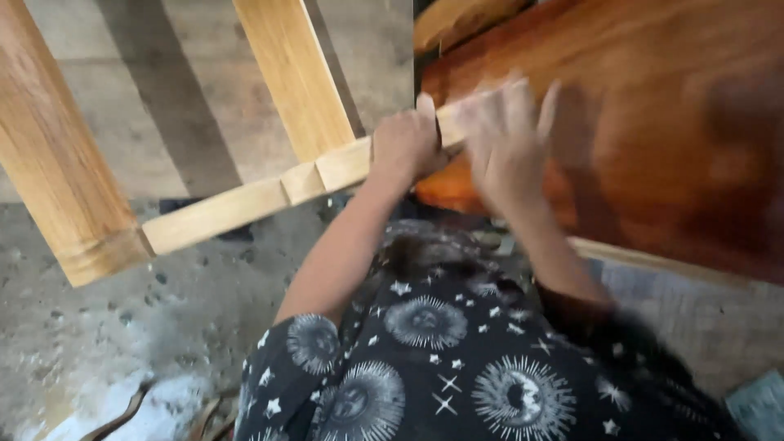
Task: The person sands the wooden frame of a chair using a sanding block. They work on the legs and crossbars, holding the frame with one hand while sanding with the other, and occasionally repositioning the sanding block.
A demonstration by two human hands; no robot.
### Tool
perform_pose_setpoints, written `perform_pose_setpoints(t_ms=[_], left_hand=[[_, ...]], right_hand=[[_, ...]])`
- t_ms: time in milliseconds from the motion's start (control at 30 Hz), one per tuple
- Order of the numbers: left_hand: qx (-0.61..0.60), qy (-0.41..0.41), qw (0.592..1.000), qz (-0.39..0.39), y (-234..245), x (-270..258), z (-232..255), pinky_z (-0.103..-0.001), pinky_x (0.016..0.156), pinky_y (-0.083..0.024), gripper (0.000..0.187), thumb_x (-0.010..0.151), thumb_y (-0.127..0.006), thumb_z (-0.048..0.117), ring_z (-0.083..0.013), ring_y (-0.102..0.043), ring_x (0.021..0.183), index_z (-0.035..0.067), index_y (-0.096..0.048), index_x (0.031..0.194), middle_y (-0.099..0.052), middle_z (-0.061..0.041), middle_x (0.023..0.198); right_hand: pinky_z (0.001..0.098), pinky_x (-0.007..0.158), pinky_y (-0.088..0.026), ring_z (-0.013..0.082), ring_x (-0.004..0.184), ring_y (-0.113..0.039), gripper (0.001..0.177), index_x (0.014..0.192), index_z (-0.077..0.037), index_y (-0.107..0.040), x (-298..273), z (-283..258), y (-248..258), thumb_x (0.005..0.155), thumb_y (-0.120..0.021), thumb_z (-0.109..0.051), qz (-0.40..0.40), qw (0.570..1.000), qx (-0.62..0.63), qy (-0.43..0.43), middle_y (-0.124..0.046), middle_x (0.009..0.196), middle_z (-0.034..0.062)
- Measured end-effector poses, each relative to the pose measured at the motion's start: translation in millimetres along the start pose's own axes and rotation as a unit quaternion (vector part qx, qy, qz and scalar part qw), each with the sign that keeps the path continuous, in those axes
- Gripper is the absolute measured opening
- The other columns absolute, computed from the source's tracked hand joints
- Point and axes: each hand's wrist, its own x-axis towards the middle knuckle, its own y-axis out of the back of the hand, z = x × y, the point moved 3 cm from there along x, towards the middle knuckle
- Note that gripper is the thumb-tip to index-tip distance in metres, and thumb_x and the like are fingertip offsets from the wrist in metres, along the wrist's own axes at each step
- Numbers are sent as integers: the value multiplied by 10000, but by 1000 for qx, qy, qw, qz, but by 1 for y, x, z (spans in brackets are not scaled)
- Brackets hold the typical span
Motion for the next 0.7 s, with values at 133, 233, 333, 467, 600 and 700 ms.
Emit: perform_pose_setpoints(t_ms=[133, 233, 333, 467, 600, 700], left_hand=[[43, -12, 998, 50, 2, -3, -13, -486, 595, -550, 265, 870, -622, 308, -361, -736, 730, 107, -539, 1021, -744, -107, 822], [101, 31, 994, -9, 10, -25, -26, -496, 697, -551, 501, 776, -771, 474, -351, -734, 875, 114, -612, 1087, -747, -89, 955], [120, 41, 991, 35, -21, -2, -52, -511, 649, -568, 314, 750, -702, 366, -346, -734, 794, 118, -710, 942, -713, -61, 809], [34, 13, 999, -1, 22, -34, -55, -546, 688, -592, 342, 746, -623, 370, -398, -755, 830, 99, -779, 884, -741, -124, 763], [-27, 80, 994, -74, 47, -58, -67, -574, 847, -575, 734, 731, -667, 671, -418, -719, 1035, 39, -703, 1102, -740, -198, 1027], [16, 65, 997, -45, 42, -51, -73, -406, 634, -535, 587, 768, -688, 712, -282, -674, 778, 150, -666, 935, -696, -54, 816]], right_hand=[[689, 1180, -79, 405, 1387, -530, 164, 1195, -184, -831, -18, -2, -10, 1074, -730, -229, 6, 1000, -17, 24, -716, 1334, 96], [720, 1149, -60, 483, 1361, -513, 210, 1253, -113, -799, -7, 0, -13, 1086, -681, -160, 34, 999, -5, -7, -700, 1347, 185], [732, 1135, -84, 482, 1362, -493, 251, 1284, -29, -766, -2, -6, -17, 1067, -654, -86, 53, 999, -6, -14, -729, 1331, 135], [674, 1158, -171, 463, 1353, -513, 271, 1295, 40, -732, -2, -5, -15, 1060, -642, -59, 55, 997, -55, 5, -705, 1343, 200], [632, 1176, -237, 448, 1347, -528, 290, 1303, 92, -706, -2, -5, -20, 1055, -632, -38, 42, 996, -78, 25, -686, 1352, 248], [589, 1193, -302, 434, 1340, -543, 313, 1312, 143, -681, -9, -10, -24, 1049, -623, -18, 37, 993, -105, 42, -667, 1361, 297]])
